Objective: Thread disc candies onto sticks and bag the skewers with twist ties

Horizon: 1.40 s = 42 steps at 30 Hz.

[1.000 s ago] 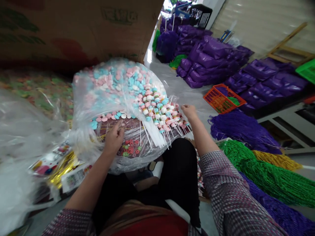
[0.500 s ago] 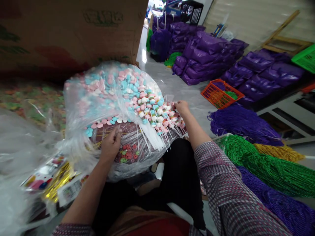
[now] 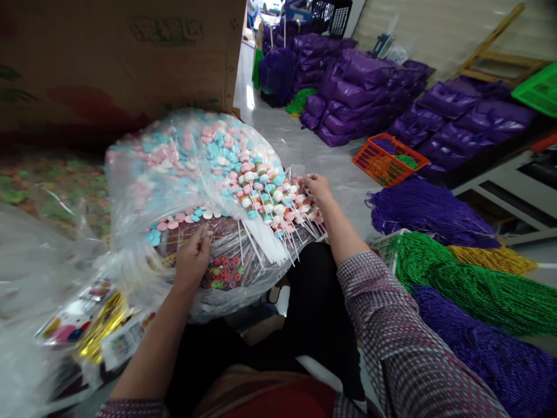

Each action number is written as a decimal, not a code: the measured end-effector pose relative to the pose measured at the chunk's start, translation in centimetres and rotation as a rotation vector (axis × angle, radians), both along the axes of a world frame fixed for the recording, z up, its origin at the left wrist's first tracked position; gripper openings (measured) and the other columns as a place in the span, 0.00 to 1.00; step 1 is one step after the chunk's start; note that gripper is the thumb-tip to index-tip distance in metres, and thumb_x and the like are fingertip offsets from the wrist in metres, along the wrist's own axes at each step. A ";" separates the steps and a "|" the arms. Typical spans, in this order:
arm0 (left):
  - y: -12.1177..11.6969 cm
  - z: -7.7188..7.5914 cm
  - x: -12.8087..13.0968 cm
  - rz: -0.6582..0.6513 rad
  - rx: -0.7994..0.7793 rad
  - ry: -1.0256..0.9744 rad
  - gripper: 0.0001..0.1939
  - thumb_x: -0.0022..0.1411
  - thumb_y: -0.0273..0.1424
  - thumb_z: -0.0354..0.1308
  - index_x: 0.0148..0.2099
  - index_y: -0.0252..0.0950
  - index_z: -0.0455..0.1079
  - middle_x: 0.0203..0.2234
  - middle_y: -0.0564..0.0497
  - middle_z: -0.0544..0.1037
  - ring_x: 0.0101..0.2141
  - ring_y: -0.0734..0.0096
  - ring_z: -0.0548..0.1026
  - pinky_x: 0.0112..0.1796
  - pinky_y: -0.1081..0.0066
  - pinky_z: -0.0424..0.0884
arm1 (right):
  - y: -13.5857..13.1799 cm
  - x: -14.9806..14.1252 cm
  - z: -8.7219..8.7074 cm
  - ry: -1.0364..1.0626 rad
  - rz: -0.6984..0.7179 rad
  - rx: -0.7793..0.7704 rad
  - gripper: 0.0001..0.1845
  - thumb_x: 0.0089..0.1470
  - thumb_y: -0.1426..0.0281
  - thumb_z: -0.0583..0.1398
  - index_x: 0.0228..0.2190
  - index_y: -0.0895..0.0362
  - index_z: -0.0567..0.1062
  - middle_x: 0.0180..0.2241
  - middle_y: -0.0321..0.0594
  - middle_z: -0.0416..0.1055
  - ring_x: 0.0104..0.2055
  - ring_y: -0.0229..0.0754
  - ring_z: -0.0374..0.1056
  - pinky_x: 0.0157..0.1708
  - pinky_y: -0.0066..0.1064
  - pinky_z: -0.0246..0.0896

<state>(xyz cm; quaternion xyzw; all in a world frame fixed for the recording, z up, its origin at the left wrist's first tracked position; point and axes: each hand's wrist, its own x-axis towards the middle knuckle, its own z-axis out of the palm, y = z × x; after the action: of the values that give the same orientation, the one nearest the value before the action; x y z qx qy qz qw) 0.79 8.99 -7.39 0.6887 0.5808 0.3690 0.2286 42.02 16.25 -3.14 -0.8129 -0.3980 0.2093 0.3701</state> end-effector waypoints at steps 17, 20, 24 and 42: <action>0.3 -0.2 0.2 0.019 0.085 0.035 0.25 0.66 0.47 0.54 0.53 0.37 0.79 0.48 0.44 0.86 0.49 0.56 0.85 0.54 0.59 0.79 | 0.2 -2.9 1.9 -0.155 -0.072 0.158 0.17 0.52 0.61 0.65 0.42 0.58 0.80 0.41 0.48 0.81 0.46 0.52 0.76 0.51 0.41 0.66; 0.2 -0.2 0.3 0.024 0.090 0.020 0.24 0.67 0.47 0.54 0.53 0.36 0.80 0.47 0.43 0.87 0.48 0.56 0.85 0.53 0.59 0.80 | 0.4 -3.6 1.5 -0.133 -0.072 0.148 0.14 0.49 0.69 0.65 0.40 0.57 0.80 0.39 0.48 0.81 0.46 0.54 0.76 0.51 0.42 0.66; 0.1 0.1 0.3 0.011 0.086 -0.003 0.23 0.66 0.46 0.55 0.52 0.38 0.81 0.47 0.46 0.87 0.48 0.58 0.85 0.54 0.61 0.79 | 0.4 -2.8 1.2 -0.072 -0.132 0.200 0.06 0.54 0.69 0.59 0.28 0.55 0.76 0.31 0.43 0.78 0.43 0.49 0.74 0.48 0.37 0.66; 0.1 0.6 0.6 -0.006 0.063 0.075 0.25 0.65 0.46 0.52 0.52 0.36 0.81 0.46 0.45 0.87 0.47 0.56 0.85 0.51 0.61 0.79 | 0.8 -3.3 3.1 0.533 -0.157 0.422 0.12 0.60 0.71 0.57 0.24 0.53 0.66 0.15 0.25 0.59 0.16 0.32 0.53 0.17 0.23 0.51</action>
<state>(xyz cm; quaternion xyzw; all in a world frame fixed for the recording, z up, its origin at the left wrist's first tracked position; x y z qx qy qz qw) 1.43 9.07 -6.84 0.7105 0.5751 0.3604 0.1858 38.70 17.01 -0.01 -0.6633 -0.2581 0.2982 0.6360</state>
